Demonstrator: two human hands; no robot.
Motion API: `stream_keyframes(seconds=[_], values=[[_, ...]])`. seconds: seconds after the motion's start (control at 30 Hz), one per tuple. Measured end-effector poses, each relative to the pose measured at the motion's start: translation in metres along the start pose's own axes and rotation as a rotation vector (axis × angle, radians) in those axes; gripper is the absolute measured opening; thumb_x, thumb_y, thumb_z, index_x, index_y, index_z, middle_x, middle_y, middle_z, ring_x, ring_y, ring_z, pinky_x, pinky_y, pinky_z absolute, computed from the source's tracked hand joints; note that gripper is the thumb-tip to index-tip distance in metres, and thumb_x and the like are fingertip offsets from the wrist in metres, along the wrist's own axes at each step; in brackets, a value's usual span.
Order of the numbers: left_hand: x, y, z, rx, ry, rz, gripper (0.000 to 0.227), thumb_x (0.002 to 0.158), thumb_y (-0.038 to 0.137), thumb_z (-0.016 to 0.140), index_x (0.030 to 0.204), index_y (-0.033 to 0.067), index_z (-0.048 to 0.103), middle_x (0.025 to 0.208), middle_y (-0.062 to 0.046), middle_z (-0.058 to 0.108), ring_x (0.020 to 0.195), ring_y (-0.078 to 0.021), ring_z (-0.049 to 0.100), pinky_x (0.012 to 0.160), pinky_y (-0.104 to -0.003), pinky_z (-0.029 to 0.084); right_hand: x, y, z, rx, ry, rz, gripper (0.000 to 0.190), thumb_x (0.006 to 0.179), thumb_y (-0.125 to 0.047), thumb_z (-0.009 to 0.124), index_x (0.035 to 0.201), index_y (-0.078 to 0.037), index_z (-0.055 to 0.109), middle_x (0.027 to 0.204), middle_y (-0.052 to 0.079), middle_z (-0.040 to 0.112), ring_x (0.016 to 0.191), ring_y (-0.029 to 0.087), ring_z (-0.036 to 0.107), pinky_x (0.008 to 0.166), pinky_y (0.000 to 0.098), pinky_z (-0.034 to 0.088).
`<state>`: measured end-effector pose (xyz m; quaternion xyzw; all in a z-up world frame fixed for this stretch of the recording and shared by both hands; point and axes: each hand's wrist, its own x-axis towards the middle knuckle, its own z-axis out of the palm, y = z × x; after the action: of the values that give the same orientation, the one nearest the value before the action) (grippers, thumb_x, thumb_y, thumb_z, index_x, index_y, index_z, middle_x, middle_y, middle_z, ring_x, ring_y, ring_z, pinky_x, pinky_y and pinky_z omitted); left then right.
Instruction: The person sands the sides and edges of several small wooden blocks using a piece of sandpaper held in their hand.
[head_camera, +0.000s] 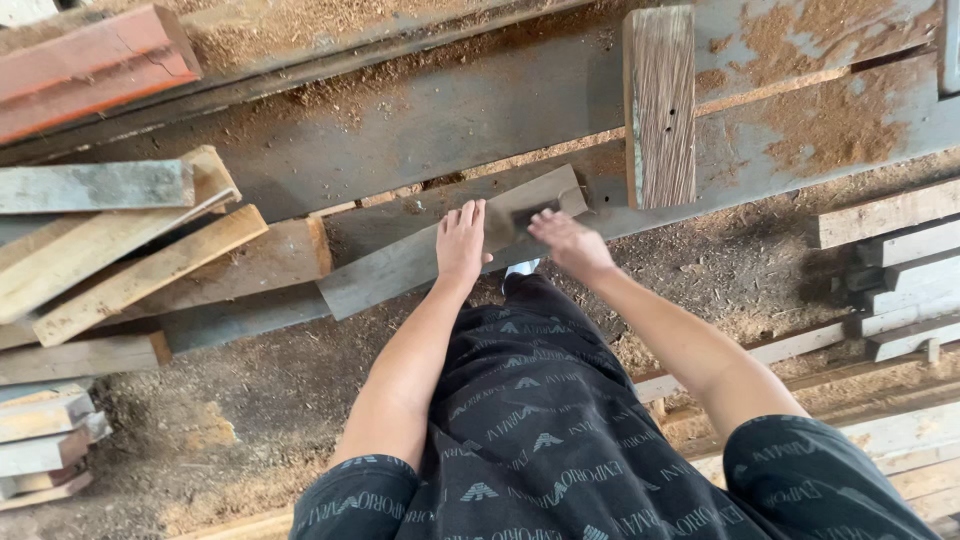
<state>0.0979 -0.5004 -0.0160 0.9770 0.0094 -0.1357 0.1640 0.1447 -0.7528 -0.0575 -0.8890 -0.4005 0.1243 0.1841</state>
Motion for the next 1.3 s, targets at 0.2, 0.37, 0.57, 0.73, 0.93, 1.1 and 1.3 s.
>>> stream_keyframes(seconds=[0.2,0.37,0.57,0.73,0.93,1.1,1.3], values=[[0.001,0.005,0.000,-0.005,-0.027,-0.049,0.105,0.057,0.021,0.095,0.146,0.0090,0.042,0.138,-0.008,0.049,0.125,-0.0286,0.049,0.112,-0.044,0.038,0.014,0.033,-0.010,-0.087,0.139,0.195,0.047,0.092,-0.001,0.057,0.137,-0.008,0.063,0.147,0.010,0.061,0.139,0.025,0.054,0.120,0.0364,0.042],[0.002,0.007,0.003,0.000,-0.005,-0.071,0.105,0.054,0.018,0.095,0.145,0.0113,0.043,0.138,-0.005,0.049,0.127,-0.0269,0.050,0.113,-0.043,0.038,0.008,-0.001,0.005,-0.053,-0.039,-0.251,0.049,0.082,-0.006,0.059,0.131,-0.008,0.065,0.142,0.008,0.062,0.133,0.023,0.058,0.114,0.0382,0.048],[0.000,0.010,0.008,-0.002,0.037,-0.085,0.105,0.051,0.017,0.096,0.142,0.0099,0.044,0.136,-0.007,0.050,0.125,-0.0298,0.051,0.113,-0.044,0.039,0.022,0.066,-0.027,-0.118,0.126,-0.012,0.052,0.086,0.001,0.060,0.136,-0.010,0.064,0.146,0.005,0.061,0.136,0.025,0.058,0.116,0.0361,0.046],[0.000,0.010,0.009,0.002,0.074,-0.089,0.103,0.051,0.015,0.096,0.140,0.0101,0.046,0.133,-0.006,0.052,0.125,-0.0291,0.052,0.113,-0.042,0.040,0.011,0.034,-0.014,0.001,0.044,-0.204,0.049,0.089,0.004,0.062,0.135,-0.012,0.066,0.146,0.003,0.060,0.137,0.022,0.056,0.120,0.0340,0.042],[-0.003,0.011,0.010,-0.045,0.059,-0.103,0.104,0.050,0.013,0.095,0.142,0.0107,0.045,0.135,-0.005,0.051,0.127,-0.0287,0.051,0.114,-0.041,0.039,0.026,0.072,-0.039,-0.141,-0.147,-0.278,0.057,0.083,0.005,0.063,0.136,-0.014,0.064,0.149,0.004,0.058,0.139,0.020,0.052,0.120,0.0330,0.039],[-0.002,0.012,0.007,-0.058,0.081,-0.095,0.105,0.049,0.013,0.096,0.142,0.0103,0.046,0.136,-0.006,0.051,0.127,-0.0296,0.050,0.113,-0.041,0.039,0.019,0.064,-0.037,-0.337,-0.057,-0.185,0.059,0.090,0.004,0.064,0.145,-0.017,0.060,0.155,-0.002,0.056,0.144,0.015,0.048,0.124,0.0275,0.033],[0.005,0.017,0.011,-0.036,0.107,-0.068,0.104,0.051,0.015,0.096,0.142,0.0077,0.046,0.136,-0.008,0.050,0.126,-0.0307,0.050,0.113,-0.044,0.039,0.010,0.047,-0.061,-0.031,-0.374,-0.310,0.054,0.082,-0.008,0.066,0.135,-0.017,0.061,0.149,-0.002,0.055,0.142,0.017,0.047,0.124,0.0330,0.031]])
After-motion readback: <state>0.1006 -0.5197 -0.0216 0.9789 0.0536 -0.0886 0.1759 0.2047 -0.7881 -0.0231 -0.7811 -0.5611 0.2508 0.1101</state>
